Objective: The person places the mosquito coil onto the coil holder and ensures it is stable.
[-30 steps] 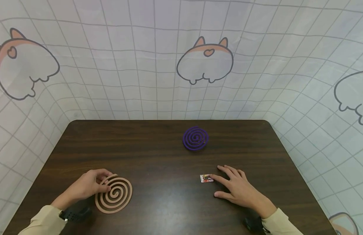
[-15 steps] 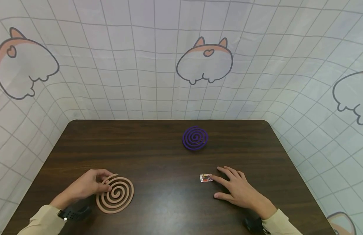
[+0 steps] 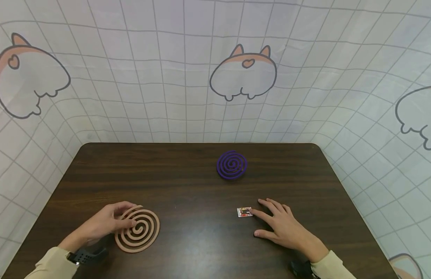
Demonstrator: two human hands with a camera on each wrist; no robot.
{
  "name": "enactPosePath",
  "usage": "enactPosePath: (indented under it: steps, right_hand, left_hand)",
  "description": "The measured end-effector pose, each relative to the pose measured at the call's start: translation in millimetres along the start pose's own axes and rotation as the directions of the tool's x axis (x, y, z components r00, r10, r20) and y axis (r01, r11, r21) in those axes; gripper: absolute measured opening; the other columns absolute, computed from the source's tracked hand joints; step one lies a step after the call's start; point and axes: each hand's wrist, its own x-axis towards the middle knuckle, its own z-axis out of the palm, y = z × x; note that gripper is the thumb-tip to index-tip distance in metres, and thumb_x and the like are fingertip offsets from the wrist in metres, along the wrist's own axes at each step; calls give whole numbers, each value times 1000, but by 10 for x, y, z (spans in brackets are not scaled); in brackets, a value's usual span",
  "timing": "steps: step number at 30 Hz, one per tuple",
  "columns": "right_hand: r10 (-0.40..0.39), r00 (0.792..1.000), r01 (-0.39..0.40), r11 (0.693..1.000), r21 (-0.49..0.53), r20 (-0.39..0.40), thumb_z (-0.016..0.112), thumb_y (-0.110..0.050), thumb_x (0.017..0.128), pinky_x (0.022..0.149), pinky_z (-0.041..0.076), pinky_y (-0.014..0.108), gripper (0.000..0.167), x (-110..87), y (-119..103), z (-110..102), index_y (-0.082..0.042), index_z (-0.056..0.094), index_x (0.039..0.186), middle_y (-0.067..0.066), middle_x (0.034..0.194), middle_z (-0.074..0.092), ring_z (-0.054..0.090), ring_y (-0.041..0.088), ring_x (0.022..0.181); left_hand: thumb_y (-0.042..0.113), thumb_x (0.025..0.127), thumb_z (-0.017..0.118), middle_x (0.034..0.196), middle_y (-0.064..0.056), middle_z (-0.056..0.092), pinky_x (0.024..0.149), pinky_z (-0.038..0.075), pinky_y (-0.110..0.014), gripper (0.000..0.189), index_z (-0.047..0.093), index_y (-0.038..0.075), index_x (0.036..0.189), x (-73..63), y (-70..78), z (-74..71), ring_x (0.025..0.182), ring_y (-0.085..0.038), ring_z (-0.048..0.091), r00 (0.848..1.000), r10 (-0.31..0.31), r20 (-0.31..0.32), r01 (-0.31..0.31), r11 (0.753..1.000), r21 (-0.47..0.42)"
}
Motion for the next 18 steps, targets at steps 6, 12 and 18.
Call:
enactPosePath:
  steps: [6,12,18]
  right_hand:
    - [-1,1000,1,1000,7,-5,62,-62,96,103,43,67,64,-12,13,10,-35,51,152,12,160,46,46,43,144]
    - [-5,1000,5,1000,2,-9,62,-62,96,103,43,67,64,-17,21,19,-36,51,152,11,160,46,46,42,144]
    - [-11,1000,11,1000,12,-27,64,-61,95,103,43,67,64,-26,17,21,-35,52,152,12,160,46,47,44,144]
  left_hand:
    - [18,95,76,121,-22,67,75,64,-36,69,41,-7,149,9,-18,44,95,-19,73,999,37,-8,-37,999,4]
    - [22,94,77,114,-18,72,73,64,-35,68,44,-6,147,7,16,82,92,-20,74,999,23,-46,-21,999,32]
    - [20,95,76,106,-14,77,73,65,-35,70,40,-10,147,24,9,123,90,-19,76,999,17,-41,-19,999,-38]
